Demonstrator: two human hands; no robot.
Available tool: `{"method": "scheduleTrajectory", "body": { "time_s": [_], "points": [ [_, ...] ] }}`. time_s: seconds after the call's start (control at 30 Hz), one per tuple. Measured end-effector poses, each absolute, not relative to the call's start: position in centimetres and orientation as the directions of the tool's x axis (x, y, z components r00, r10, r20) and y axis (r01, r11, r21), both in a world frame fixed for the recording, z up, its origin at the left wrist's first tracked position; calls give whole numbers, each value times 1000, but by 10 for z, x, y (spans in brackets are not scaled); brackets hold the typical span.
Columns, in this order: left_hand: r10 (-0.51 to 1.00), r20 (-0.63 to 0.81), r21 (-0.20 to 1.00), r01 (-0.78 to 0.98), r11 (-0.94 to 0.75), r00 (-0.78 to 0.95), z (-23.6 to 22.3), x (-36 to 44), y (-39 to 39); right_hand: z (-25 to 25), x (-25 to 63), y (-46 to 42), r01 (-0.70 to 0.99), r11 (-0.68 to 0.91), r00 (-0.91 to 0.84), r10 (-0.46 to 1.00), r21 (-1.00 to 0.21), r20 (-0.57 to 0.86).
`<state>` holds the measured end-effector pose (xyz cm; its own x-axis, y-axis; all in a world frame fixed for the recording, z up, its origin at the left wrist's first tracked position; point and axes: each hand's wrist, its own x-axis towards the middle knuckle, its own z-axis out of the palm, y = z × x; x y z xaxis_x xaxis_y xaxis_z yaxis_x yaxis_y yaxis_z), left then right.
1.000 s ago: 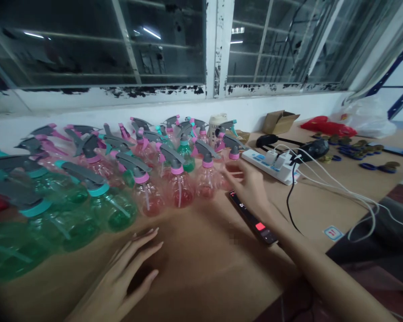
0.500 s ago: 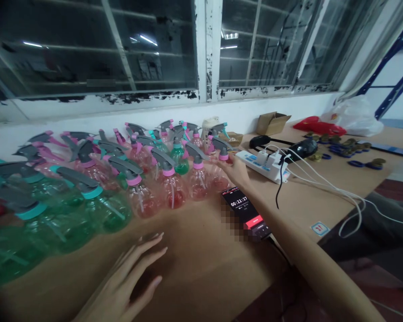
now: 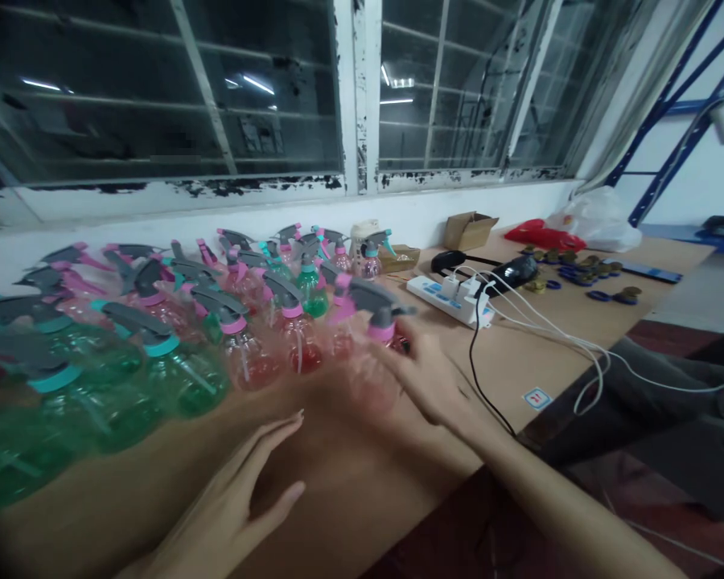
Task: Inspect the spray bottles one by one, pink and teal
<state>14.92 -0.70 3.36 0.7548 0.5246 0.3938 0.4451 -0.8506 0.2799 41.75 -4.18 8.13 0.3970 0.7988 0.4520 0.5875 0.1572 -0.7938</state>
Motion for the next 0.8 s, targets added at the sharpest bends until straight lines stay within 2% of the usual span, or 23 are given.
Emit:
{"method": "scheduleTrajectory", "body": {
  "time_s": [0.07,0.17,0.27,0.37,0.53,0.63,0.8],
  "points": [
    [568,387,317,473,-822,727,34,154,-8,82,384,-49,555,259,256,851,-791,458],
    [632,360,439,473,-764,686,35,148,-9,80,337,-50,487,356,111,880,-797,461],
    [688,343,563,446,-696,640,36,130,-11,76,302,-45,482,365,69,891,-796,450],
    [756,324,638,459,-619,569,35,103,-12,73,275,-37,501,388,18,889,-774,458],
    [791,280,670,479,-567,543,32,61,-13,70,249,-24,434,476,-159,876,-765,455],
    [776,224,663,491,-565,590,34,42,-13,72,240,-15,317,539,-299,838,-781,457],
    [690,137,690,432,-581,710,44,28,-8,83,222,-9,59,532,-511,743,-845,432]
  ]
}}
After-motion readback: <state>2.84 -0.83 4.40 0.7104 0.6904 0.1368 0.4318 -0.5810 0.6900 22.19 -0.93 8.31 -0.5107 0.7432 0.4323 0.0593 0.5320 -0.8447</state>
